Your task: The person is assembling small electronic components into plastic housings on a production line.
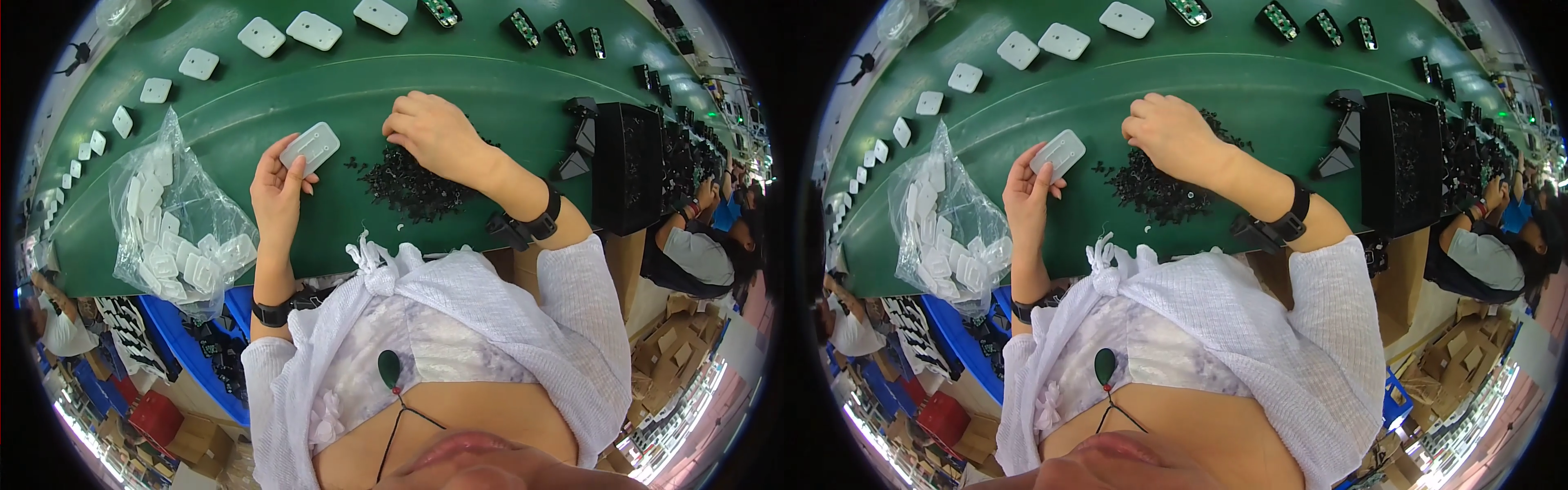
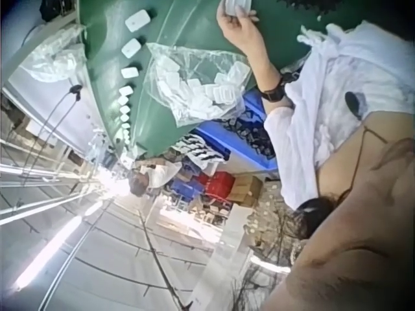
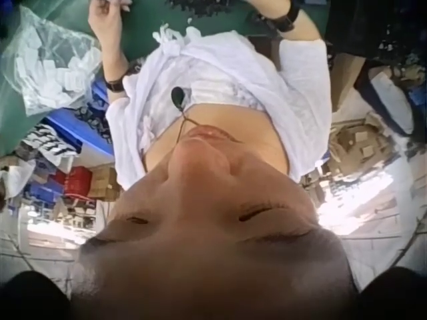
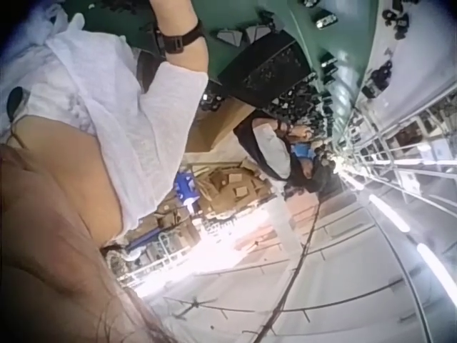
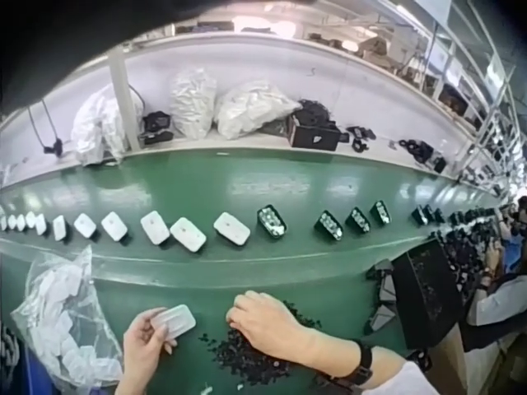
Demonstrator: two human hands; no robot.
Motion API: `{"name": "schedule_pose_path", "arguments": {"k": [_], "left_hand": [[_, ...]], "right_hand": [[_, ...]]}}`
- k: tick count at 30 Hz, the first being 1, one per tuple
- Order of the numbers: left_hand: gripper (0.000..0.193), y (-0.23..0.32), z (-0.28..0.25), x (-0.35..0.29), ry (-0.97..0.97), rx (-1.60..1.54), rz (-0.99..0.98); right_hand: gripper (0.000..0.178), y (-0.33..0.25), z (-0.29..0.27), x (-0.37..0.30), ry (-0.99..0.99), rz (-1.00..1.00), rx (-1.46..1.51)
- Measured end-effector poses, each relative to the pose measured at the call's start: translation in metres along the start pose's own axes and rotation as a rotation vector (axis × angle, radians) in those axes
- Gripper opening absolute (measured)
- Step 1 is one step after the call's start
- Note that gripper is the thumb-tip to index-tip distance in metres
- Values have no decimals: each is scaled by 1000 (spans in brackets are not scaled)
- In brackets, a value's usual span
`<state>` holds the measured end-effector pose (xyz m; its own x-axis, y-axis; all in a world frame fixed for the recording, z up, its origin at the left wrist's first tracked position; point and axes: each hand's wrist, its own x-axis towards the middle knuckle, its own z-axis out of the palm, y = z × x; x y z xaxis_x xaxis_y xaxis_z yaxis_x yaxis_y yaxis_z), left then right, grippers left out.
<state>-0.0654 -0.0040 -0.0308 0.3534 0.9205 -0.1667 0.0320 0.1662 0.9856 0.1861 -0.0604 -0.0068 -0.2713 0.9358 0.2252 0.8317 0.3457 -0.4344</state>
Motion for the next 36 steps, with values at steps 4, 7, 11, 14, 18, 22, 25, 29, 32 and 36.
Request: {"name": "schedule_pose_path", "arguments": {"k": [4, 7, 11, 14, 18, 22, 25, 29, 32, 36], "left_hand": [[32, -1, -1, -2, 13, 6, 4], [32, 0, -1, -4, 32, 3, 17], [29, 6, 2, -9, 52, -24, 86], [27, 2, -1, -10, 45, 18, 83], [25, 0, 0, -10, 47, 26, 75], [22, 0, 2, -10, 48, 26, 80], [21, 1, 0, -10, 38, 28, 74], [19, 5, 4, -11, 48, 33, 71], [19, 11, 13, -12, 32, 97, 106], [19, 19, 28, -6, 2, 185, 190]], "right_hand": [[12, -20, 12, 7, -25, -44, -17], [17, -30, 27, 12, -40, -84, -3], [17, -31, 41, 20, -42, -108, 10], [17, -37, 41, 21, -88, -135, -47], [21, -47, 41, 14, -62, -158, -124], [23, -42, 42, 12, -70, -131, -90], [19, -30, 39, 12, -13, -101, 43], [11, -28, 14, 13, 37, 155, 457], [12, -28, -1, 12, 3, 354, 647], [12, -25, -1, 8, 77, 528, 985]]}}
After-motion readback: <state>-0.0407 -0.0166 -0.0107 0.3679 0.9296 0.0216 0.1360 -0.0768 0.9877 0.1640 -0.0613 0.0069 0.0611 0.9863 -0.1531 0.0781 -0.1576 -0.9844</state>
